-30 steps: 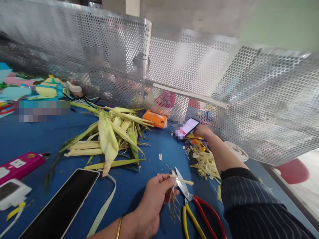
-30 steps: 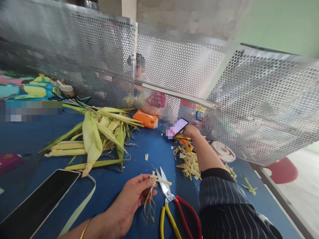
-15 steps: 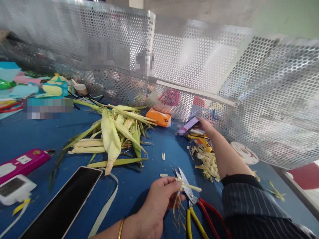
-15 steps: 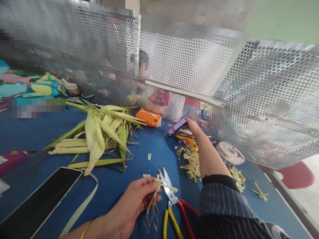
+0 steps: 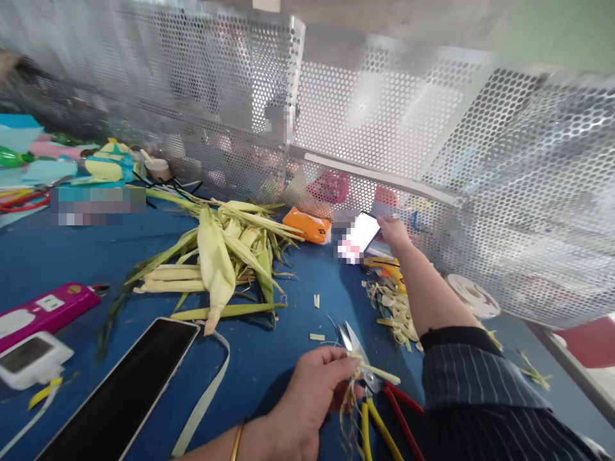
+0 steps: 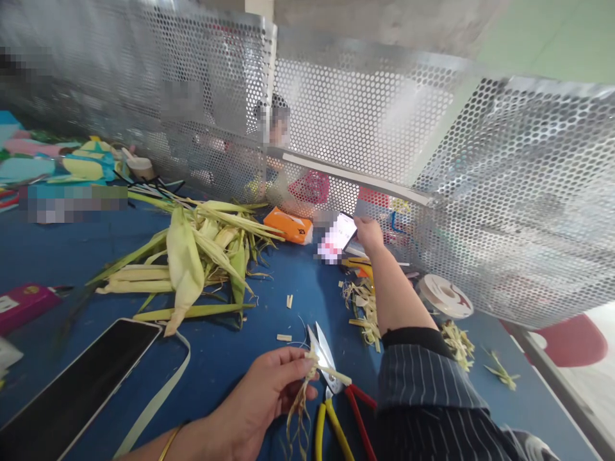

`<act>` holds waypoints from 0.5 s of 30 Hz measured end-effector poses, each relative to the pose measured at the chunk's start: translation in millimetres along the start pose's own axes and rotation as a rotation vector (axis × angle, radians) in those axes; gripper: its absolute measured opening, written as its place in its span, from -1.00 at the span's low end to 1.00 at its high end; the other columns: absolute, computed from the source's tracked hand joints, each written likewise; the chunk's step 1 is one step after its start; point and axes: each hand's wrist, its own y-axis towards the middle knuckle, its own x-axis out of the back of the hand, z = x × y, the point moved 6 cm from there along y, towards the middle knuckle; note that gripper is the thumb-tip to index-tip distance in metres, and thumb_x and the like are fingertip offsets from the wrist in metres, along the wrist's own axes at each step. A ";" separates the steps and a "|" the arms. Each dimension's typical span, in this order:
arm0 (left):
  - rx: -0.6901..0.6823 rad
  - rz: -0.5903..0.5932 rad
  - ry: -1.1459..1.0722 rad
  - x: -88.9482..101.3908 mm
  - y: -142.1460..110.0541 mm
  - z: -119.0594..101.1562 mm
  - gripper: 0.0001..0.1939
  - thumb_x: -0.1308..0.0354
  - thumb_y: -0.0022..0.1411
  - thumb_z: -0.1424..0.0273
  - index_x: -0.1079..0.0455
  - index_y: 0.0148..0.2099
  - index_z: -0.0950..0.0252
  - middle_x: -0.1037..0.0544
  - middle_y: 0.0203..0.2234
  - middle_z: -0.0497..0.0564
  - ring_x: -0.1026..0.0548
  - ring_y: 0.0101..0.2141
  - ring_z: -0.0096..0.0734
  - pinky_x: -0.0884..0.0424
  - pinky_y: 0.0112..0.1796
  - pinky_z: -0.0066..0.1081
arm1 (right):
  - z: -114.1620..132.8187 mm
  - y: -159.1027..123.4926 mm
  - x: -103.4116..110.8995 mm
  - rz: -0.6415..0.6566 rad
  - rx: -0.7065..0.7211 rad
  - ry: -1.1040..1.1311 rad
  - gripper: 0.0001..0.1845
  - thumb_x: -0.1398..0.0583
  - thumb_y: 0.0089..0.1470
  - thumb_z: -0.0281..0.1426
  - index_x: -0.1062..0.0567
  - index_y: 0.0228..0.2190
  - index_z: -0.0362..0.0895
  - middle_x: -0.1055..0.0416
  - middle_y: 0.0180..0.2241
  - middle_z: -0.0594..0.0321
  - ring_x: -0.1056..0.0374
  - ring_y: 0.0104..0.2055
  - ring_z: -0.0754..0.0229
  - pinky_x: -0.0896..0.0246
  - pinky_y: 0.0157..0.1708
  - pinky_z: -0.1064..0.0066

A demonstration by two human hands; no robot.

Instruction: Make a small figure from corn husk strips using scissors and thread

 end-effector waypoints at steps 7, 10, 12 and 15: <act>0.003 0.018 0.000 2.3 3.6 3.5 -0.63 -0.39 -0.14 0.23 -0.44 -0.32 0.35 -0.53 -0.49 -0.01 -0.46 -0.52 -0.50 -0.25 -0.47 -0.50 | 38.7 23.9 -10.9 -0.049 0.050 0.006 -0.59 -0.01 0.23 -0.20 -0.55 -0.16 -0.15 -0.58 -0.29 0.14 -0.48 -0.29 0.14 -0.32 -0.29 0.43; 0.028 0.011 0.001 2.0 2.6 3.7 -0.61 -0.40 -0.17 0.21 -0.43 -0.34 0.35 -0.53 -0.50 0.00 -0.45 -0.52 -0.49 -0.25 -0.47 -0.50 | 41.9 26.3 -10.5 -0.074 0.038 -0.038 -0.59 0.00 0.22 -0.23 -0.56 -0.21 -0.19 -0.57 -0.27 0.04 -0.47 -0.22 0.07 -0.31 -0.23 0.38; 0.043 0.005 -0.003 1.8 2.6 4.8 -0.61 -0.41 -0.19 0.21 -0.43 -0.35 0.34 -0.53 -0.50 0.00 -0.45 -0.52 -0.49 -0.24 -0.47 -0.50 | 41.0 25.4 -10.9 -0.083 0.028 -0.069 -0.57 0.03 0.23 -0.27 -0.54 -0.17 -0.23 -0.57 -0.27 -0.01 -0.47 -0.19 0.05 -0.31 -0.22 0.36; 0.045 0.010 -0.009 1.7 4.5 8.0 -0.60 -0.41 -0.20 0.20 -0.44 -0.34 0.34 -0.53 -0.50 0.00 -0.45 -0.53 -0.48 -0.24 -0.49 -0.49 | 38.0 19.9 -13.1 -0.081 0.034 -0.122 -0.55 0.08 0.25 -0.33 -0.45 -0.03 -0.28 -0.55 -0.21 -0.02 -0.49 -0.19 0.10 -0.32 -0.22 0.40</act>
